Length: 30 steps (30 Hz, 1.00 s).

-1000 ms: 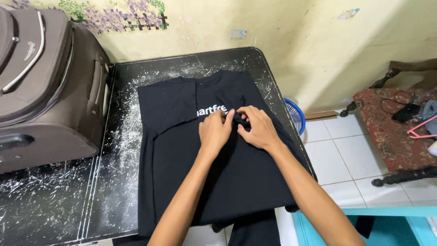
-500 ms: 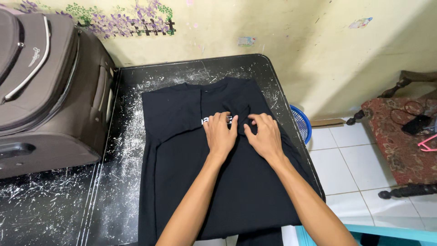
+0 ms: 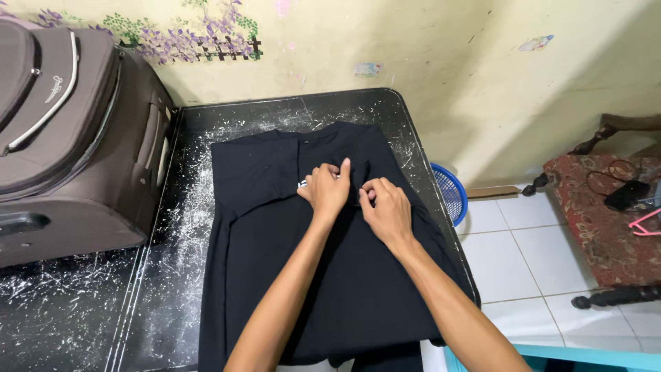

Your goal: The person retrieves a black t-shirt from a turquoise wardrobe, places it on a black table, and folds it by hand into a compact rectangle. The person smooths the fabric and aligns the edges during folding.

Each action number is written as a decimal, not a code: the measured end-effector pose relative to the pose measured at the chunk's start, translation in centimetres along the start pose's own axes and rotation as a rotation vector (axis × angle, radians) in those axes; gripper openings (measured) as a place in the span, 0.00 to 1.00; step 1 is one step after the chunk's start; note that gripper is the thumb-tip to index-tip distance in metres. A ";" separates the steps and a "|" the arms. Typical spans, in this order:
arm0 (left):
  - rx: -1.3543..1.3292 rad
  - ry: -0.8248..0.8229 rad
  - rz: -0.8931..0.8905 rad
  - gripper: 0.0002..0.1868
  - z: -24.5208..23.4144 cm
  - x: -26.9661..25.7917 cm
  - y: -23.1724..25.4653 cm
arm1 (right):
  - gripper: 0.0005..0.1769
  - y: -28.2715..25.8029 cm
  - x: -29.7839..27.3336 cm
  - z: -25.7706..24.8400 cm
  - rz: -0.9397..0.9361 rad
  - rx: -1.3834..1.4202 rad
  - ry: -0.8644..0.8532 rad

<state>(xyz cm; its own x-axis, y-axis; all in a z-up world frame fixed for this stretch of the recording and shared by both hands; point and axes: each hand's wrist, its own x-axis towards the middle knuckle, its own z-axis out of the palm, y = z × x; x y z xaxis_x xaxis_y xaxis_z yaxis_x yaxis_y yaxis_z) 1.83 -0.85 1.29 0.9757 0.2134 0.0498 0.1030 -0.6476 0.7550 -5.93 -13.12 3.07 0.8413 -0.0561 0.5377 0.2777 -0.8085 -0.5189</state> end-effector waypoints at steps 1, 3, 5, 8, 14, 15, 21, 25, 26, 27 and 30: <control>0.011 -0.025 -0.031 0.28 0.1 0.6 0.5 | 0.04 -0.2 -0.1 -0.1 0.002 0.019 0.010; 0.032 -0.068 -0.092 0.29 0.5 2.1 1.2 | 0.05 -0.5 -0.2 -0.3 0.035 0.054 0.005; 0.051 -0.088 -0.106 0.25 1.5 3.4 1.0 | 0.05 -0.7 -0.2 -0.6 0.008 0.088 0.021; 0.053 -0.031 -0.067 0.18 3.9 5.9 -0.7 | 0.06 -0.9 -0.1 -0.7 -0.072 0.137 0.032; -0.654 -0.085 0.151 0.15 9.2 13.1 -4.4 | 0.15 -1.0 0.1 -0.7 -0.120 0.201 0.034; -0.783 -0.163 0.165 0.15 9.3 13.9 -4.6 | 0.17 -1.1 0.1 -0.8 -0.137 0.202 0.034; -0.528 -0.062 -0.172 0.33 4.2 10.6 -2.8 | 0.19 -1.1 0.3 -0.8 -0.173 0.145 -0.061; -0.216 0.072 0.074 0.46 1.2 6.4 0.3 | 0.19 -0.7 0.2 -0.3 -0.185 0.104 -0.059; -0.092 0.087 0.153 0.47 0.9 5.6 0.7 | 0.19 -0.6 0.1 -0.2 -0.188 0.101 -0.055; 0.032 0.100 0.232 0.47 0.8 5.1 1.0 | 0.19 -0.5 0.0 -0.1 -0.192 0.098 -0.051; 0.232 0.013 0.298 0.33 0.9 4.6 1.1 | 0.15 -0.2 0.1 -0.2 -0.159 0.054 -0.050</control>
<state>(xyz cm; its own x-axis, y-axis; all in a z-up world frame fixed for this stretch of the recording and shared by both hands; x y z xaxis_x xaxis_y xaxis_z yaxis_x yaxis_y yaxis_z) 6.65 -1.25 1.72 0.9670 -0.0013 0.2547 -0.1429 -0.8307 0.5381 -6.02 -13.02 3.33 0.8065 0.0999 0.5827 0.4321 -0.7723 -0.4657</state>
